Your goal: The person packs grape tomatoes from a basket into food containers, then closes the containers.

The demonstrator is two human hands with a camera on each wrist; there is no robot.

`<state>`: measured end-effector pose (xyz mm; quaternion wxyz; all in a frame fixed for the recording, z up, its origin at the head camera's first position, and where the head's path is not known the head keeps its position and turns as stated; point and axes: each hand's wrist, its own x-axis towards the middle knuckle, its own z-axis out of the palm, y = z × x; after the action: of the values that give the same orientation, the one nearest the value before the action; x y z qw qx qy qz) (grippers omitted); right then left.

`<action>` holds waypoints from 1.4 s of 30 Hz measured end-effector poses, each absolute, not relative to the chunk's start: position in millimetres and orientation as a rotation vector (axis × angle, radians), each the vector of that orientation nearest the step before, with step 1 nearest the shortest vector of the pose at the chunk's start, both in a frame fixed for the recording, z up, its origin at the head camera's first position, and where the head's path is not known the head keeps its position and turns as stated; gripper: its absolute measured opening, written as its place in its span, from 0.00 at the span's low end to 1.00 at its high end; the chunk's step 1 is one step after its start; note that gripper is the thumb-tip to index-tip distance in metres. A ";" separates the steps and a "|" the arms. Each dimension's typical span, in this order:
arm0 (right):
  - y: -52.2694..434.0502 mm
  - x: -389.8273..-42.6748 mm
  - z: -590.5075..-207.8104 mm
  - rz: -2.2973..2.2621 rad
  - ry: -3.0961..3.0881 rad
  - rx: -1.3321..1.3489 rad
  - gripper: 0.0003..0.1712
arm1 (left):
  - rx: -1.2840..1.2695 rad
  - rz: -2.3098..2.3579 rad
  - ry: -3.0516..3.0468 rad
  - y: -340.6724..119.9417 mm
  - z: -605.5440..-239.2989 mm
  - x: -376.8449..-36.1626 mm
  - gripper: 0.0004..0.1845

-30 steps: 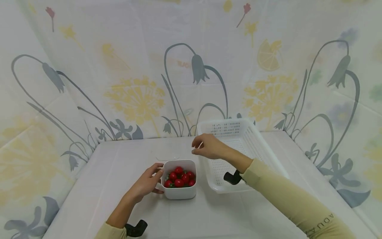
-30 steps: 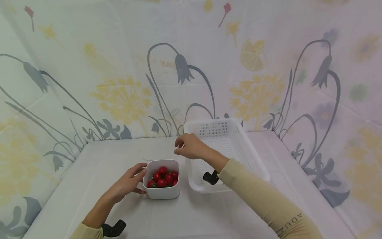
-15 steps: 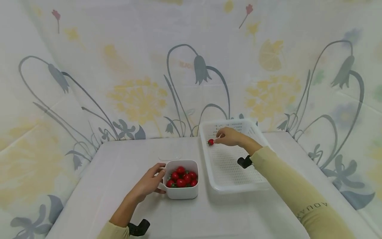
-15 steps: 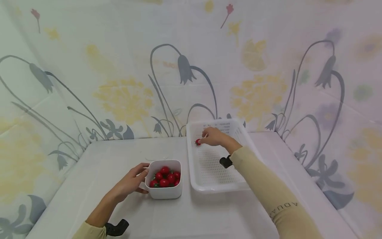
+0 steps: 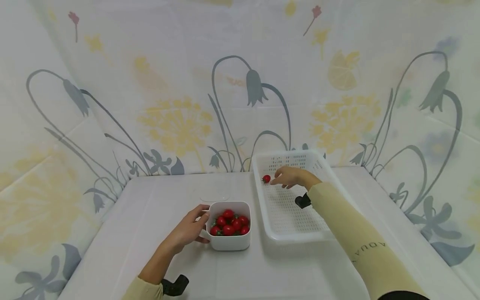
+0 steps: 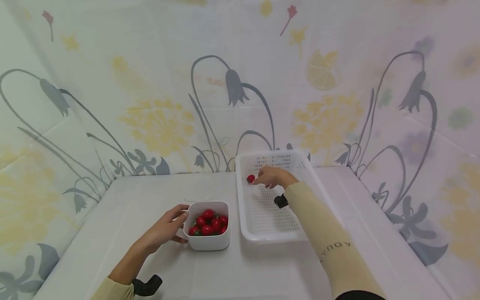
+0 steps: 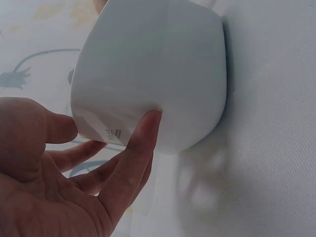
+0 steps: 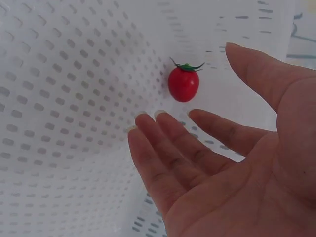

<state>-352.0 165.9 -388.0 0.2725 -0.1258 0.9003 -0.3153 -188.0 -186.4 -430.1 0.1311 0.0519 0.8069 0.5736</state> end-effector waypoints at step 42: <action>150.0 -380.8 -417.1 -1.404 2.211 -0.256 0.20 | 0.106 1.613 2.371 -184.1 -425.3 -189.7 0.20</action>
<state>-380.8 150.0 -417.1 0.2524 -0.0940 0.8130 -0.5162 -189.7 -184.1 -425.3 0.1356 0.0366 0.8187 0.5568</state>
